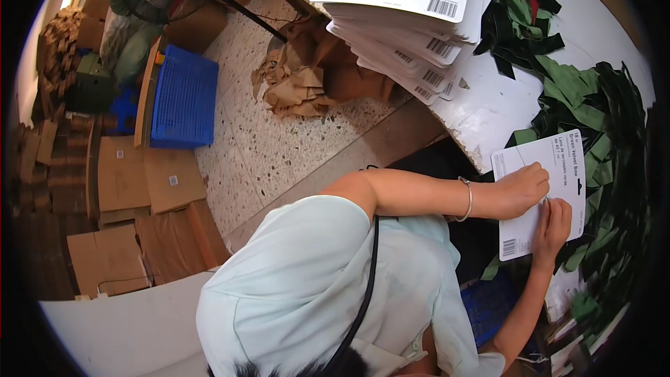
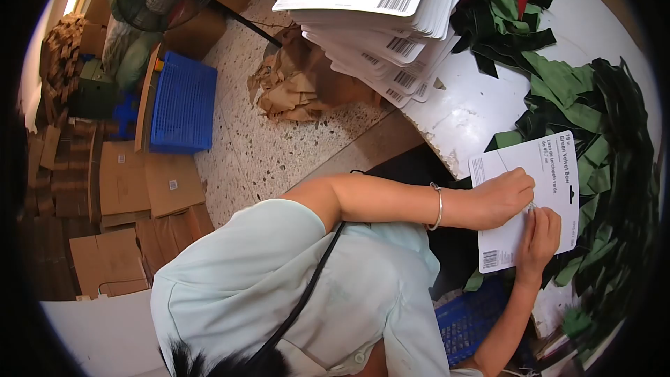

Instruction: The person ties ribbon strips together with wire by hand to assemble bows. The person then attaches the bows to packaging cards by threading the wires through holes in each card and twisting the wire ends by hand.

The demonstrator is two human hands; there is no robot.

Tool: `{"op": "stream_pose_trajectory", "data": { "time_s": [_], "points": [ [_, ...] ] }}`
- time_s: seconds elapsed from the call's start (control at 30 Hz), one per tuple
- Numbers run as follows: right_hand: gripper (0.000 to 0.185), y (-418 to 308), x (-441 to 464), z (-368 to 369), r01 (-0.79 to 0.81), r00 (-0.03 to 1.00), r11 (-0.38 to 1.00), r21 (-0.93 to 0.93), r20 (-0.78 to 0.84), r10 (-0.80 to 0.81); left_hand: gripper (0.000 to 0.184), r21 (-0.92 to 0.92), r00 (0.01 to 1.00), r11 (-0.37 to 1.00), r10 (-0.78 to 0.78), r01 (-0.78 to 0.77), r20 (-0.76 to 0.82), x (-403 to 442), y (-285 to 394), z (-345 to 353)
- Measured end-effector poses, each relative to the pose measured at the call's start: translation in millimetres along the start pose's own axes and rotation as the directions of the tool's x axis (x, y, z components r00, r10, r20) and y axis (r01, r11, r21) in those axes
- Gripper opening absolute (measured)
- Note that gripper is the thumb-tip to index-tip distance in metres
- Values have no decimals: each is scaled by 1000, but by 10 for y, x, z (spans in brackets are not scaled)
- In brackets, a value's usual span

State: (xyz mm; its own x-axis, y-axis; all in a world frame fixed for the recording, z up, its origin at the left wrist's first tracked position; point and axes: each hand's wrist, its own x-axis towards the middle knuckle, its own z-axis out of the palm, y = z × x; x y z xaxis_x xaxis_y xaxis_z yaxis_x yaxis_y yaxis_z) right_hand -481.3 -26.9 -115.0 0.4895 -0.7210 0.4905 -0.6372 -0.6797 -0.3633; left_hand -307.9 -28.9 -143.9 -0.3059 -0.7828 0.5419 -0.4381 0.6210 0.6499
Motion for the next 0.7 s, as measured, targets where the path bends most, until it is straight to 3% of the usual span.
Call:
{"op": "stream_pose_trajectory", "data": {
  "time_s": [0.07,0.13,0.17,0.23,0.37,0.43,0.47,0.53,0.7],
  "points": [
    [5,-53,28,-1,-32,999,999,28,-4,32,9,16,1000,1000,9,-9,24,-3,0,-13],
    [6,-93,25,7,-229,973,973,39,25,228,9,5,999,1000,30,-30,46,2,11,-18],
    [6,-103,19,29,-232,973,972,37,20,231,9,3,998,999,35,-35,49,-3,24,-28],
    [10,-121,17,84,-433,902,899,70,28,432,12,95,980,988,108,-126,169,-26,51,-57],
    [7,-122,111,26,-560,821,828,25,154,550,15,169,970,963,184,-210,160,-35,24,-54],
    [11,-72,126,4,-379,925,916,131,56,375,17,135,969,974,156,-183,189,-42,12,-51],
    [11,-68,159,-48,-381,925,916,126,51,378,17,131,968,973,163,-190,189,-36,1,-44],
    [24,-77,245,-198,-75,975,995,-58,204,85,17,87,980,983,147,-159,132,-38,5,-46],
    [34,68,347,-295,67,952,995,-69,304,-43,14,63,987,991,108,-117,121,-26,12,-71]
  ]
}}
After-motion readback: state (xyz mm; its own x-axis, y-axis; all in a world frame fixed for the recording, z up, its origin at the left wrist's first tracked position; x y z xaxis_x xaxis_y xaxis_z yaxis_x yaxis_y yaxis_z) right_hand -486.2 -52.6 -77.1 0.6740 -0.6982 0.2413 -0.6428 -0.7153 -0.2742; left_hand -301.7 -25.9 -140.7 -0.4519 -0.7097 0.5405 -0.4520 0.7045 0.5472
